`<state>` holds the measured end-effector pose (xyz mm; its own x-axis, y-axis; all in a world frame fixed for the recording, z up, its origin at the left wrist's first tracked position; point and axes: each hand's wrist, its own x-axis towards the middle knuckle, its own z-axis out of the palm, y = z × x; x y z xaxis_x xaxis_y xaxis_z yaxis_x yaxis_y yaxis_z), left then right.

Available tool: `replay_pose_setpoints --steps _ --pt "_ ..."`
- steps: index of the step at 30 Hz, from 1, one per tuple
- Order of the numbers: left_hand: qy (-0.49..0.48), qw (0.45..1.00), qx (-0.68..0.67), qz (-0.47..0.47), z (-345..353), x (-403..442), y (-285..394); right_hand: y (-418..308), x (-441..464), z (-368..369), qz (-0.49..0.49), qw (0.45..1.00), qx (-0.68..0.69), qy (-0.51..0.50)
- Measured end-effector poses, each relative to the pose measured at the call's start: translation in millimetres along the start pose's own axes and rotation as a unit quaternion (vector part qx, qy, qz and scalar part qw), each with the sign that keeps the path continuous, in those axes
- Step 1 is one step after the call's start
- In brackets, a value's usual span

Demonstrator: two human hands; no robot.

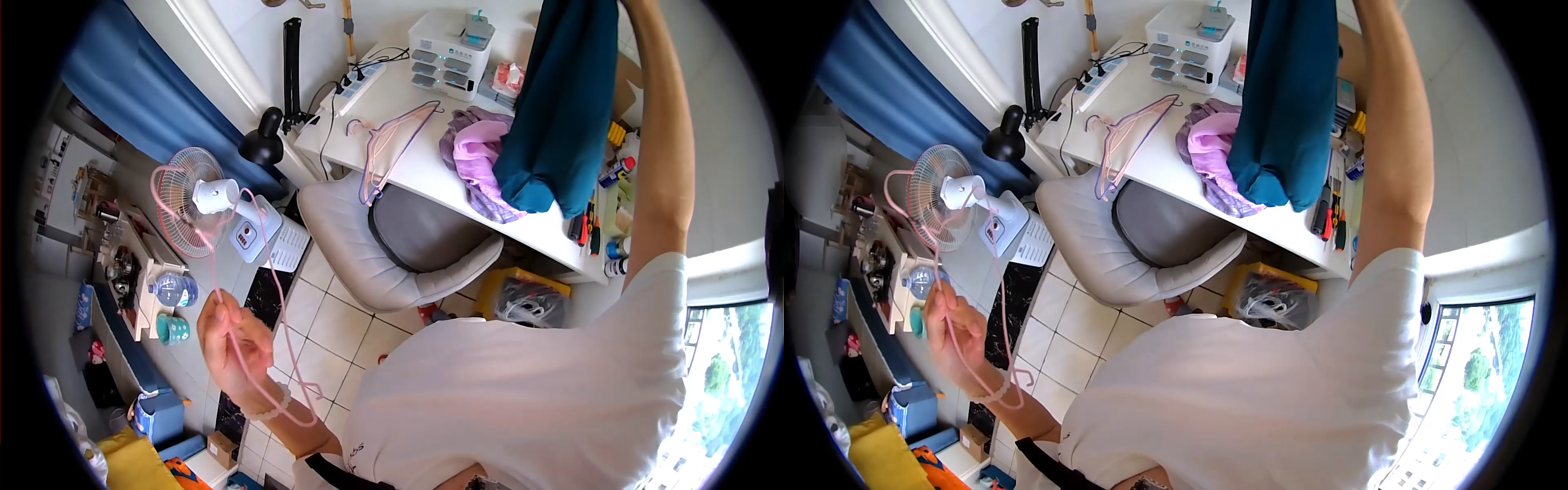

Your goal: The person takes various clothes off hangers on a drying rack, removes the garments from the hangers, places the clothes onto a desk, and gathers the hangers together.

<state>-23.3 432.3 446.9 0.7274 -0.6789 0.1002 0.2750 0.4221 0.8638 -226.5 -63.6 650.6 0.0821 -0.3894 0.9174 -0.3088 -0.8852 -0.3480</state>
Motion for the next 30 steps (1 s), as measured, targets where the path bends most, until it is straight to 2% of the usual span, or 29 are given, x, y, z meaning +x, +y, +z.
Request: replay_pose_setpoints --steps 1,3,5,6,7,8,9,10,11,12,13,15,17,18,20,21,22,24,25,26,27,28,29,30 --pt "0.000 1.000 0.014 -0.006 2.9 6.0 -6.7 18.3 -13.7 10.1 0.023 0.999 0.012 -0.031" --pt "0.007 0.999 0.022 -0.022 14.1 15.0 -16.8 32.4 -54.3 22.2 0.071 0.991 -0.049 -0.100" --pt "0.022 0.998 0.050 -0.040 25.8 22.2 -25.3 99.2 -86.0 39.7 0.127 0.974 0.006 -0.189" --pt "0.032 0.995 0.074 -0.053 27.7 24.8 -28.8 159.2 -101.1 49.8 0.032 0.977 -0.014 -0.210" --pt "0.038 0.995 0.078 -0.054 30.5 26.7 -31.7 126.8 -132.9 52.0 0.016 0.981 -0.037 -0.189" --pt "0.040 0.993 0.085 -0.068 34.2 29.2 -34.8 151.1 -152.9 57.0 -0.024 0.964 -0.138 -0.226" --pt "0.041 0.992 0.093 -0.081 37.8 31.9 -37.9 161.4 -180.6 60.2 -0.005 0.944 -0.214 -0.250" --pt "0.035 0.991 0.090 -0.089 40.8 34.4 -40.9 156.3 -206.8 60.8 -0.019 0.925 -0.265 -0.271" --pt "0.039 0.991 0.092 -0.088 43.1 37.3 -44.5 167.6 -237.0 65.9 -0.074 0.922 -0.283 -0.253" --pt "0.032 0.990 0.097 -0.097 45.1 39.7 -48.6 161.9 -263.4 64.7 -0.006 0.879 -0.332 -0.342" --pt "0.027 0.989 0.102 -0.105 47.0 41.5 -53.5 164.2 -292.0 66.8 0.019 0.858 -0.343 -0.381" --pt "0.030 0.988 0.115 -0.103 53.7 45.8 -62.6 184.5 -353.2 64.9 0.024 0.826 -0.302 -0.475" --pt "0.022 0.987 0.104 -0.125 59.0 50.7 -68.7 229.2 -426.6 63.5 0.092 0.804 -0.249 -0.532" --pt "0.009 0.987 0.094 -0.133 61.0 54.0 -71.0 213.3 -424.5 64.9 0.087 0.806 -0.240 -0.534" --pt "0.012 0.984 0.094 -0.150 63.1 58.3 -77.5 162.9 -395.9 61.8 0.178 0.742 -0.377 -0.526" --pt "0.011 0.983 0.089 -0.160 66.9 60.9 -80.5 143.7 -385.8 61.5 0.156 0.786 -0.406 -0.440" --pt "0.017 0.982 0.080 -0.170 76.8 65.9 -85.2 92.5 -360.1 61.0 0.127 0.872 -0.342 -0.325" --pt "0.012 0.981 0.073 -0.180 81.7 72.7 -98.8 30.7 -337.3 48.1 0.143 0.932 -0.048 -0.330" --pt "0.000 0.981 0.066 -0.184 83.6 76.2 -107.4 -5.1 -326.3 35.1 0.251 0.873 0.122 -0.400" --pt "0.007 0.980 0.060 -0.191 89.1 80.0 -114.5 -23.2 -320.9 22.0 0.236 0.796 0.240 -0.503" --pt "0.012 0.979 0.053 -0.198 94.6 83.5 -122.1 -42.9 -323.2 13.3 0.214 0.739 0.346 -0.537" --pt "0.010 0.979 0.039 -0.198 95.3 86.5 -132.6 -55.8 -318.9 4.3 0.213 0.664 0.380 -0.608" --pt "0.011 0.980 0.036 -0.195 96.2 90.0 -141.0 -71.3 -316.3 1.5 0.176 0.665 0.419 -0.592" --pt "0.009 0.980 0.034 -0.197 96.8 92.7 -148.5 -77.7 -319.1 0.8 0.183 0.673 0.399 -0.595"
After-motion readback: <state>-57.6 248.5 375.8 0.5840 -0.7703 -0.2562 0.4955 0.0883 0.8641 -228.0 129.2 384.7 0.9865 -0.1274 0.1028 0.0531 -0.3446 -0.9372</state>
